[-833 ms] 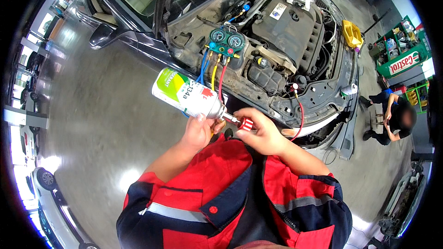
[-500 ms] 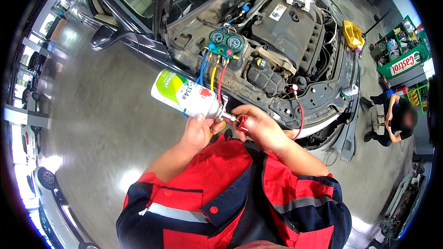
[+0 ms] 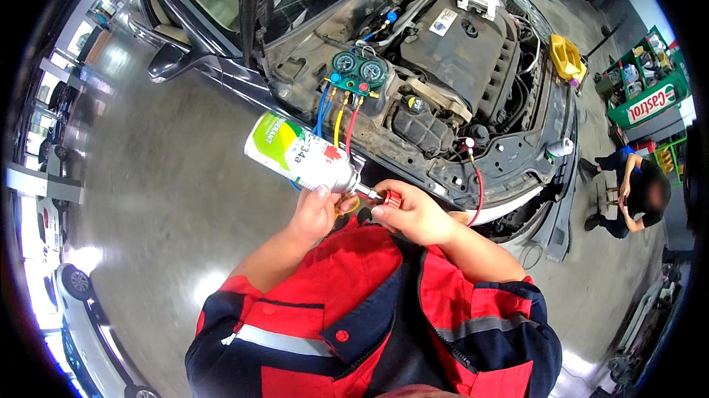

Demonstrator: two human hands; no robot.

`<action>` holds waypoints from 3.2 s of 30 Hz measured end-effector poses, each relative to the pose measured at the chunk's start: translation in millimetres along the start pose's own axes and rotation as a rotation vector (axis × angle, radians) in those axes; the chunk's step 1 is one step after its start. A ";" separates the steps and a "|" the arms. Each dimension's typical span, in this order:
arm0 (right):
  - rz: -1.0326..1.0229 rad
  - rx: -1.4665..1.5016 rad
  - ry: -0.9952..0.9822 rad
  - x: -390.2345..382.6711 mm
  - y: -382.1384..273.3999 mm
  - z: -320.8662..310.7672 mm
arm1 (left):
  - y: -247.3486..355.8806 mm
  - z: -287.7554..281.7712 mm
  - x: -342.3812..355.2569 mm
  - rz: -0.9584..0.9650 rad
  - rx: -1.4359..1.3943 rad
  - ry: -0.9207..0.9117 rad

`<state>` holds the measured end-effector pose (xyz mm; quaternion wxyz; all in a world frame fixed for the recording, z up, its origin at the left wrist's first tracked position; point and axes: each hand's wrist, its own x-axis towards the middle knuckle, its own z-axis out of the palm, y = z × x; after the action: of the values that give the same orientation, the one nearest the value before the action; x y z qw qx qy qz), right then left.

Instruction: The person prepares a canister of refrigerant, attaches it to the manifold gauge set using the red hose, and then monitors the pressure gauges while the canister is connected to the car's engine bay.

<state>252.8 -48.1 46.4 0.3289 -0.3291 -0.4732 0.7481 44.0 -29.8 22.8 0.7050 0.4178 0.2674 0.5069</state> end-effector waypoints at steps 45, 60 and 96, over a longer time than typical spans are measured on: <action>0.203 0.394 1.055 345.0 136.8 -85.1 | 64.6 -329.7 -14.5 -0.425 0.931 -0.122; 0.260 0.364 1.048 337.6 136.2 -102.5 | 56.4 -302.3 -1.4 -0.346 0.862 -0.122; 0.128 0.473 0.932 347.4 148.1 -94.1 | 60.6 -301.9 -4.6 -0.477 0.837 0.000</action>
<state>104.6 227.6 -185.1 0.5233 -0.5721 -0.0736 0.6272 -229.1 70.2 -78.7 0.5729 0.5925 0.5369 0.1801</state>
